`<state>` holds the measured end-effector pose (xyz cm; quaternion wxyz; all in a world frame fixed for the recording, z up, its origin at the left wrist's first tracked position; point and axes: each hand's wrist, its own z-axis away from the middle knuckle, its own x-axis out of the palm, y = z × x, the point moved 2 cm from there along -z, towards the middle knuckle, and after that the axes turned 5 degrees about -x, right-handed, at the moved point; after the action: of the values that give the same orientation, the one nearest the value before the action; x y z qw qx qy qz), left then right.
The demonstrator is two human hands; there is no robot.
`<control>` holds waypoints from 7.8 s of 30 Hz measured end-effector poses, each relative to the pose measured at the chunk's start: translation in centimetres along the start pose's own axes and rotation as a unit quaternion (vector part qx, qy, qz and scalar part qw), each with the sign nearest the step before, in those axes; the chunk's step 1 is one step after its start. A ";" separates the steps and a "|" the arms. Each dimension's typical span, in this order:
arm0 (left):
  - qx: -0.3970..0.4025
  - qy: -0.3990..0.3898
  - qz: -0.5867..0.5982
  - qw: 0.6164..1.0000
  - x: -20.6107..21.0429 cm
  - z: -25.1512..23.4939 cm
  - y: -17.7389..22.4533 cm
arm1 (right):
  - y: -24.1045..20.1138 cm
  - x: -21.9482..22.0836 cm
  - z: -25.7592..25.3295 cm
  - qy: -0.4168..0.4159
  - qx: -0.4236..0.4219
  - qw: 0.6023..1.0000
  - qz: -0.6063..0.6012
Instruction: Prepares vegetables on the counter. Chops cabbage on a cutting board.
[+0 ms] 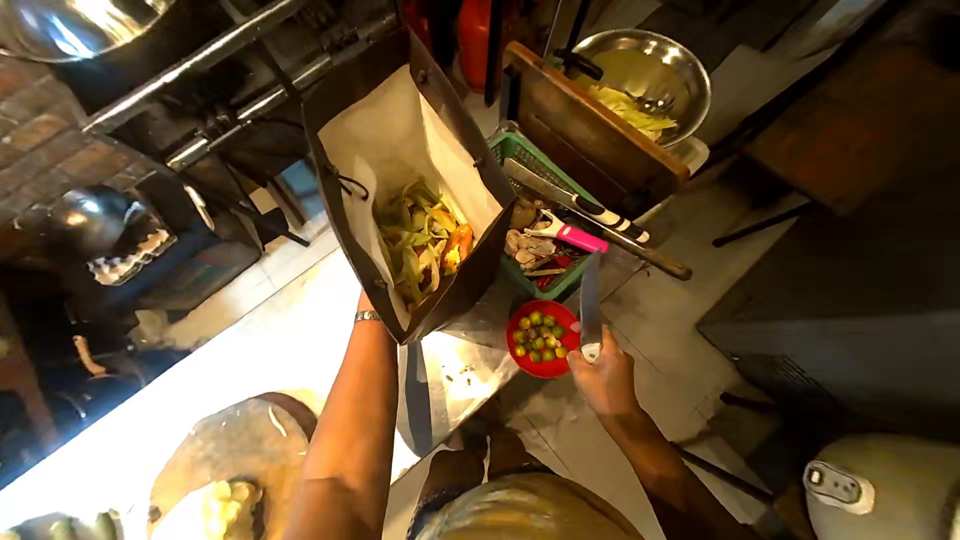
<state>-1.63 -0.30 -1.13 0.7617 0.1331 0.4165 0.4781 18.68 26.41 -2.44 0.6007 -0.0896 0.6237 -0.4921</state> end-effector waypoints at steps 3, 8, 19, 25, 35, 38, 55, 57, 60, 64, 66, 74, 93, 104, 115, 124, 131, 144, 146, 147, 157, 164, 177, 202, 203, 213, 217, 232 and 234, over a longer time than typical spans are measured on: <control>0.090 0.004 0.100 0.991 1.4 0.5 1.3 | 1.3 0.2 -1.7 0.017 -0.043 0.999 -0.014; 0.197 0.003 0.387 0.901 4.2 -1.3 5.6 | 1.5 -0.3 -3.6 0.021 -0.050 0.998 -0.009; 0.105 0.120 0.321 0.934 7.2 -3.4 6.5 | 2.4 -2.8 -4.0 -0.034 -0.048 0.998 0.034; 0.174 0.105 0.247 0.947 0.6 -6.2 1.9 | 1.7 -0.8 2.8 -0.094 -0.075 0.992 -0.022; 0.118 0.130 0.127 0.976 -16.2 7.0 -17.0 | -4.3 9.1 6.4 -0.205 -0.107 0.972 -0.042; 0.117 0.146 0.161 0.969 -19.5 9.7 -22.9 | -7.3 10.8 5.2 -0.185 -0.144 0.972 0.026; 0.070 0.176 0.012 0.982 -23.7 16.0 -36.1 | -17.6 16.9 15.9 -0.344 -0.229 0.895 0.169; 0.084 0.195 -0.022 0.977 -22.6 15.8 -36.2 | -17.3 19.5 17.5 -0.412 -0.268 0.852 0.181; 0.098 0.226 -0.019 0.969 -21.4 15.5 -36.1 | -16.9 22.0 19.0 -0.457 -0.303 0.816 0.184; 0.102 0.242 -0.021 0.965 -20.4 14.8 -35.0 | -16.9 22.9 19.1 -0.479 -0.261 0.814 0.201; 0.096 0.230 -0.012 0.968 -20.0 14.5 -34.3 | -16.7 22.9 18.7 -0.473 -0.241 0.823 0.200; 0.131 0.148 0.029 0.980 -20.3 13.6 -34.4 | -17.6 20.4 20.7 -0.390 -0.314 0.854 0.143; 0.052 0.328 -0.170 0.928 -29.7 13.2 -44.0 | -16.4 20.6 22.3 -0.439 -0.415 0.795 0.063; 0.085 0.139 0.061 0.985 -24.2 16.8 -34.8 | -18.7 21.6 24.2 -0.417 -0.402 0.758 0.300; 0.086 0.160 0.146 0.972 -18.9 14.0 -35.0 | -20.1 22.0 25.0 -0.438 -0.321 0.733 0.410; 0.098 0.158 0.135 0.973 -18.7 13.5 -35.4 | -21.6 23.8 24.8 -0.471 -0.292 0.701 0.449; 0.086 0.171 0.126 0.973 -18.6 13.5 -35.3 | -23.7 26.5 23.7 -0.496 -0.278 0.699 0.434; 0.070 0.172 0.153 0.971 -19.0 14.1 -35.1 | -20.9 27.8 23.4 -0.486 -0.279 0.707 0.432; 0.060 0.169 0.157 0.971 -19.0 14.4 -35.0 | -20.6 27.9 23.5 -0.483 -0.279 0.708 0.433; 0.056 0.168 0.162 0.971 -19.0 14.4 -34.9 | -20.3 27.5 23.4 -0.485 -0.278 0.708 0.432; 0.202 0.094 0.423 0.879 -17.6 15.1 -38.1 | -18.1 23.5 21.5 -0.548 -0.234 0.705 0.384; 0.169 0.128 0.569 0.795 -18.4 16.7 -39.5 | -19.5 21.1 21.9 -0.467 -0.375 0.751 0.280; 0.240 0.321 0.308 0.863 -18.4 13.7 -36.6 | -25.6 31.8 16.5 -0.408 -0.310 0.858 0.046; 0.250 0.274 0.071 0.926 -20.5 13.6 -32.7 | -20.7 21.5 14.4 -0.218 -0.348 0.896 0.171; 0.236 0.262 0.085 0.932 -20.3 14.0 -32.5 | -20.2 21.0 15.6 -0.240 -0.353 0.889 0.167; 0.113 0.181 -0.040 0.976 -19.3 13.9 -30.0 | -17.3 21.3 21.4 -0.471 -0.294 0.770 0.314; 0.115 0.197 -0.062 0.972 -18.8 13.4 -29.7 | -18.5 21.4 21.6 -0.522 -0.239 0.735 0.361; 0.136 0.214 0.030 0.967 -18.0 13.6 -30.9 | -18.4 24.0 21.0 -0.533 -0.201 0.747 0.343; 0.146 0.233 0.052 0.960 -17.4 13.9 -31.4 | -18.0 22.7 20.6 -0.560 -0.167 0.730 0.355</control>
<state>24.97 -28.06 -2.57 0.5896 0.1491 0.6404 0.4691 21.33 -8.94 -0.24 0.9473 -0.2201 0.2328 0.0080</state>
